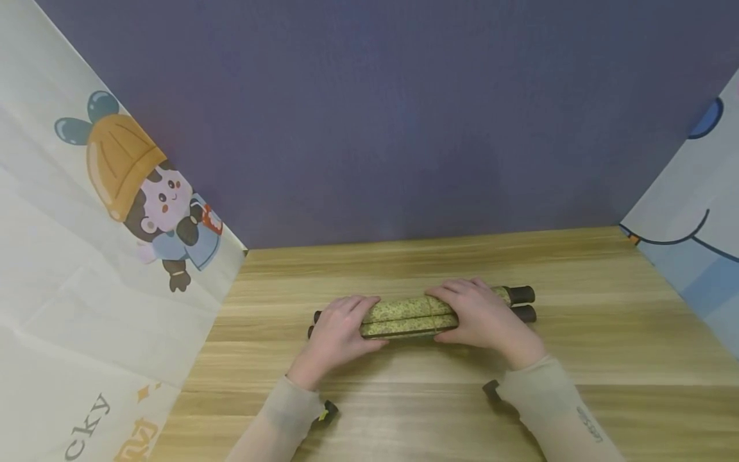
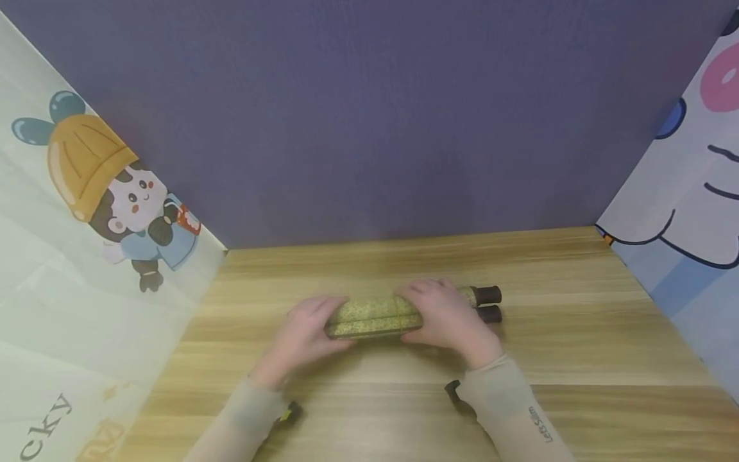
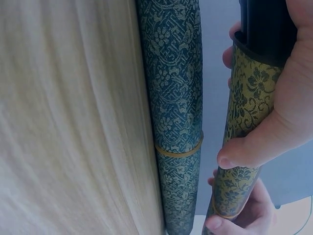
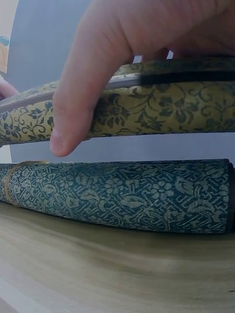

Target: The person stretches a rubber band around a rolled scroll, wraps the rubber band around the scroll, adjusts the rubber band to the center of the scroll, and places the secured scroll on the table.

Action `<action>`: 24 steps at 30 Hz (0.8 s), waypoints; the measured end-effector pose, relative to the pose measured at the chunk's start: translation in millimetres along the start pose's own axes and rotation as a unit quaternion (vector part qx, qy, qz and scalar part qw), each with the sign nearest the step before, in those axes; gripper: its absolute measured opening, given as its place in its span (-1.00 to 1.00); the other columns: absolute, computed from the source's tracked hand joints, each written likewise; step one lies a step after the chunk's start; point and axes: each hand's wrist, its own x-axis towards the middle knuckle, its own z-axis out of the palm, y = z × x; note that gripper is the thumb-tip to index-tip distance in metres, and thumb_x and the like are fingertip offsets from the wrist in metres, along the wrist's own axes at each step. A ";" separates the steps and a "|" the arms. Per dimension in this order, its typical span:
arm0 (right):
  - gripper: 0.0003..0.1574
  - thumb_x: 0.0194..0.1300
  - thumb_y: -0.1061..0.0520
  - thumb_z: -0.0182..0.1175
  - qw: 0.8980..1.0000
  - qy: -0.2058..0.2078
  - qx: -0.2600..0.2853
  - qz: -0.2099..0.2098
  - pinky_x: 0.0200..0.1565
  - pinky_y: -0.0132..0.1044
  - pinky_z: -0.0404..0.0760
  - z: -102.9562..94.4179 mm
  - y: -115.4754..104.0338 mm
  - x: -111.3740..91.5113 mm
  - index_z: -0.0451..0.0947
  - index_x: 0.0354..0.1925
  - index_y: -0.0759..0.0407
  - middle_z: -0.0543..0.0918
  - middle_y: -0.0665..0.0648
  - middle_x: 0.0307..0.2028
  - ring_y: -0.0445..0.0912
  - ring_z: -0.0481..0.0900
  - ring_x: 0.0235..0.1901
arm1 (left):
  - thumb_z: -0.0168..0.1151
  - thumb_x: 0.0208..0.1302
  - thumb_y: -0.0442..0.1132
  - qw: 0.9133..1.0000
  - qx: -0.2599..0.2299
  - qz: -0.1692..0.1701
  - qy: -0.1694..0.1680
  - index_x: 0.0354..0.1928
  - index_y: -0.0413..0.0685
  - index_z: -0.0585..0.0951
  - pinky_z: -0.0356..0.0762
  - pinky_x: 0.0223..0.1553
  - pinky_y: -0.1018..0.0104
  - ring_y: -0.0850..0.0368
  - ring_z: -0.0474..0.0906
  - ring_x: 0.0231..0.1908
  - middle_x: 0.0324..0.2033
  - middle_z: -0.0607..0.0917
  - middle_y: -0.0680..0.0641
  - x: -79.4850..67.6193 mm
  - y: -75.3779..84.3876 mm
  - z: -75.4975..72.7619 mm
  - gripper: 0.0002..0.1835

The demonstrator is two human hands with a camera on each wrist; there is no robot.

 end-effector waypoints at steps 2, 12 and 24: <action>0.17 -0.04 -0.26 0.77 1.000 -0.001 0.001 0.000 0.40 0.45 0.43 0.2 0.0 0.1 0.59 0.45 0.09 0.69 0.23 0.32 0.26 0.63 0.31 | 0.77 -0.02 0.22 1.000 0.000 0.001 0.000 0.39 -0.11 0.63 0.66 0.30 -0.03 -0.04 0.76 0.12 0.16 0.79 -0.10 0.6 0.7 -0.2 -0.02; 0.15 -0.03 -0.25 0.77 1.000 -0.003 -0.003 -0.001 0.39 0.48 0.42 1.6 -1.3 1.9 0.59 0.44 0.10 0.69 0.24 0.31 0.26 0.64 0.30 | 0.77 -0.03 0.23 1.000 0.005 -0.005 -0.006 0.39 -0.10 0.64 0.66 0.31 -0.03 -0.05 0.76 0.11 0.14 0.80 -0.11 1.8 3.1 0.7 -0.02; 0.23 -0.01 -0.34 0.72 0.998 0.011 -0.016 -0.054 0.41 0.36 0.48 19.5 -27.1 12.5 0.55 0.44 0.25 0.70 0.21 0.31 0.17 0.66 0.30 | 0.78 -0.03 0.20 1.000 0.009 0.018 0.016 0.32 -0.14 0.67 0.72 0.22 0.03 -0.05 0.79 0.03 0.05 0.82 -0.10 3.1 10.5 2.3 -0.08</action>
